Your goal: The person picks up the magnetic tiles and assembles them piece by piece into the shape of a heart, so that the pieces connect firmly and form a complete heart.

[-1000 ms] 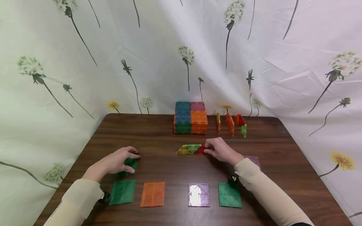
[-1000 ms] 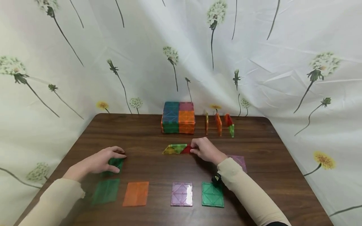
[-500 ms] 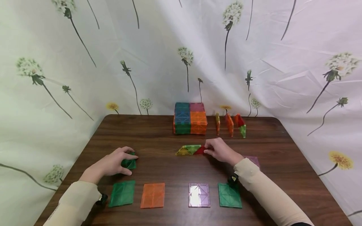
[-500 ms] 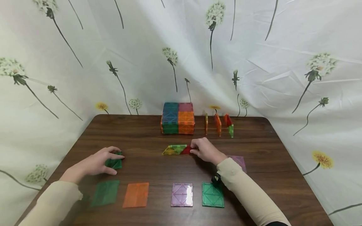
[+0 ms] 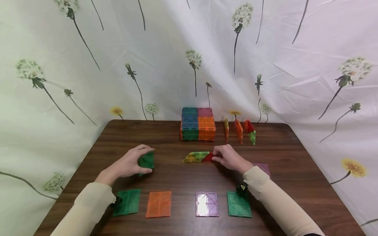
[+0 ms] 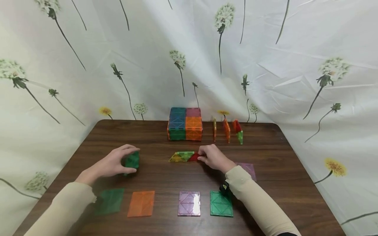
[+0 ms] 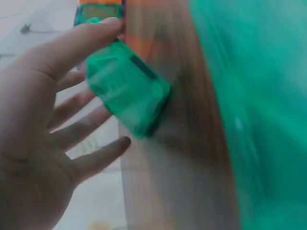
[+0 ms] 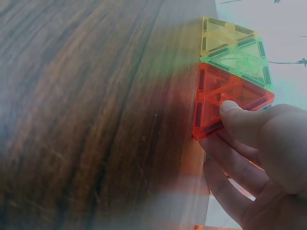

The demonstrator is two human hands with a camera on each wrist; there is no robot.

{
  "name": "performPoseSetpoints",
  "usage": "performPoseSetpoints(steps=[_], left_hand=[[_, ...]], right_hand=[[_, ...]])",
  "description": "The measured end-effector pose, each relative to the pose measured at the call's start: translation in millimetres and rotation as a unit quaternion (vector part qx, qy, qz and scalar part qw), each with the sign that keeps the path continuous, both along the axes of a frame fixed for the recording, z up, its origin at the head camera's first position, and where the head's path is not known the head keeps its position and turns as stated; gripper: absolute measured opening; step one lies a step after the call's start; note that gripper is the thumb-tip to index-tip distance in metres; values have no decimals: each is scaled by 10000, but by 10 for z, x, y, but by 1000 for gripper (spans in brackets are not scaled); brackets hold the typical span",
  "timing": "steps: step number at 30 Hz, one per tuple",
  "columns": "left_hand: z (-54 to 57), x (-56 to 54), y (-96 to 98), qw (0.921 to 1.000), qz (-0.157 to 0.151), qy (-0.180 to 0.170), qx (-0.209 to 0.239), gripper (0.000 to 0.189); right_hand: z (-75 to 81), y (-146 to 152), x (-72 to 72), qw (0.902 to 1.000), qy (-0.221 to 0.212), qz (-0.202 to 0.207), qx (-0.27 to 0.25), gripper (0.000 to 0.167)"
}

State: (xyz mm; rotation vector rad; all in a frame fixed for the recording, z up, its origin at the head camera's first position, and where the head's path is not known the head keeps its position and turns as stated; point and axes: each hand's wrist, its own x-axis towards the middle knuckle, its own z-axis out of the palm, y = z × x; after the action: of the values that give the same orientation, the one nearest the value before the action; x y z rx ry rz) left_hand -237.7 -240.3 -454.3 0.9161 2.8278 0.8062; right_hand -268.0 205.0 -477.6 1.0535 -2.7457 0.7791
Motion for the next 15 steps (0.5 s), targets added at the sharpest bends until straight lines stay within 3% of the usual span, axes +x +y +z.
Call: performPoseSetpoints(steps=[6,15], left_hand=[[33,-104,336,9985,-206,-47,507,79],[-14,-176,716,9942,-605,-172,876,78]], right_hand=[[-8,-19,-11,10000,-11,-41,-11,16],[7,-11,-12,10000,-64,-36,30,14]])
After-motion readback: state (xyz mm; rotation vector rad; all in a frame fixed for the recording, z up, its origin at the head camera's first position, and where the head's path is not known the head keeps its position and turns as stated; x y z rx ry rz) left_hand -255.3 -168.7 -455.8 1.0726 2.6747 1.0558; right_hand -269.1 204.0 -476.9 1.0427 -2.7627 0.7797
